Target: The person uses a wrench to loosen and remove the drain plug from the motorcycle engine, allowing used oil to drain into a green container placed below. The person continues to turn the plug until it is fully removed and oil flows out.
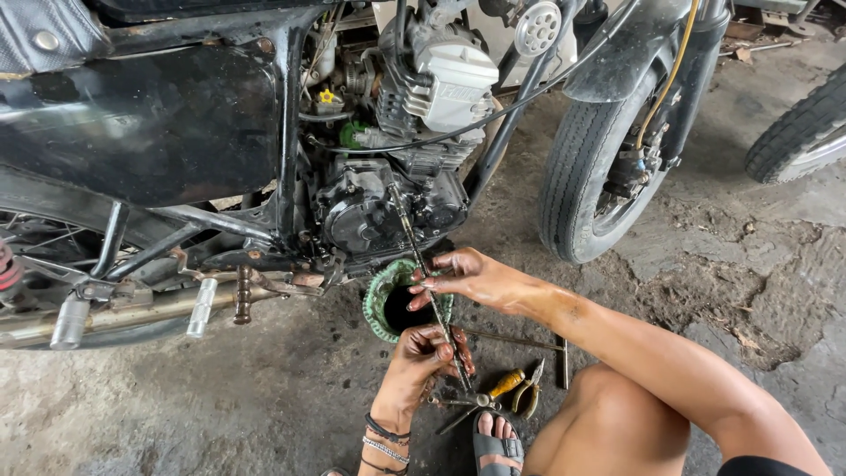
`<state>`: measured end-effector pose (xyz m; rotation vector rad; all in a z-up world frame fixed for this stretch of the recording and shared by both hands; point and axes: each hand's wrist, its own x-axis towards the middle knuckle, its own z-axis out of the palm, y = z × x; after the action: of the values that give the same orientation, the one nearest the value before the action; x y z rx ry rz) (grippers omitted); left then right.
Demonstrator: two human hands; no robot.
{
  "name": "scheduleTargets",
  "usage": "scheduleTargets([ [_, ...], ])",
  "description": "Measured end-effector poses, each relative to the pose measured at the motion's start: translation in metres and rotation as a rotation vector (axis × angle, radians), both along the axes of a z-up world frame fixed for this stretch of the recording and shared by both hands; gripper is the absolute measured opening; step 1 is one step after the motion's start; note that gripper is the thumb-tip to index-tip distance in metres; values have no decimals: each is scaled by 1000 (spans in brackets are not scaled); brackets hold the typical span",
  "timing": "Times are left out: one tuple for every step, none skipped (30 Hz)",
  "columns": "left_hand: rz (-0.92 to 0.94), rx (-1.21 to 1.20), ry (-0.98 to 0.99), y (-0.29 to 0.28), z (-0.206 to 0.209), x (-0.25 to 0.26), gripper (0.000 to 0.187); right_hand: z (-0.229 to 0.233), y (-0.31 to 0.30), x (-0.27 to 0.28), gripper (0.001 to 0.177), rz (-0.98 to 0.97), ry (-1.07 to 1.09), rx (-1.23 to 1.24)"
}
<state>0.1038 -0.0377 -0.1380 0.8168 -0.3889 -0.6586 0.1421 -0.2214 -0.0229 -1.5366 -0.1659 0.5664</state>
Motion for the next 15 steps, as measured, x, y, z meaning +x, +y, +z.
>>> scheduleTargets([
  [-17,-6,4,2,3,0,45,1,1,-1,32,-7,-4,0],
  [-33,-13,8,4,5,-1,51,3,2,-2,30,-14,-8,0],
  [-34,-12,8,2,-2,-1,51,2,2,-2,30,-14,-8,0],
  [-52,-85,46,1,-9,-1,21,1,3,-2,29,-22,-19,43],
  [-69,-158,82,-1,-15,0,20,0,3,-1,28,-28,-32,85],
  [-68,-159,81,-2,-16,-1,20,2,4,-2,28,-27,-33,85],
  [-32,-173,74,-4,-18,-2,17,4,4,-2,28,-40,-50,22],
  [4,-187,67,-6,-19,-3,18,6,5,-3,27,-53,-67,-42],
  [5,-188,67,-6,-14,-4,18,-1,2,0,27,-52,-67,-42],
  [-19,-208,85,-6,-8,-4,18,-8,-1,3,24,-104,-41,-100],
  [-43,-227,101,-5,-2,-5,19,-16,-3,6,22,-156,-17,-157],
  [-42,-228,100,-5,-5,-4,19,-5,2,3,22,-155,-18,-157],
  [-50,-199,56,-5,-7,-3,16,5,7,0,61,-188,61,-231],
  [-57,-169,12,-5,-9,-3,14,16,12,-4,105,-221,140,-305],
  [-58,-170,11,-6,-8,-3,14,14,10,-3,105,-221,139,-305],
])
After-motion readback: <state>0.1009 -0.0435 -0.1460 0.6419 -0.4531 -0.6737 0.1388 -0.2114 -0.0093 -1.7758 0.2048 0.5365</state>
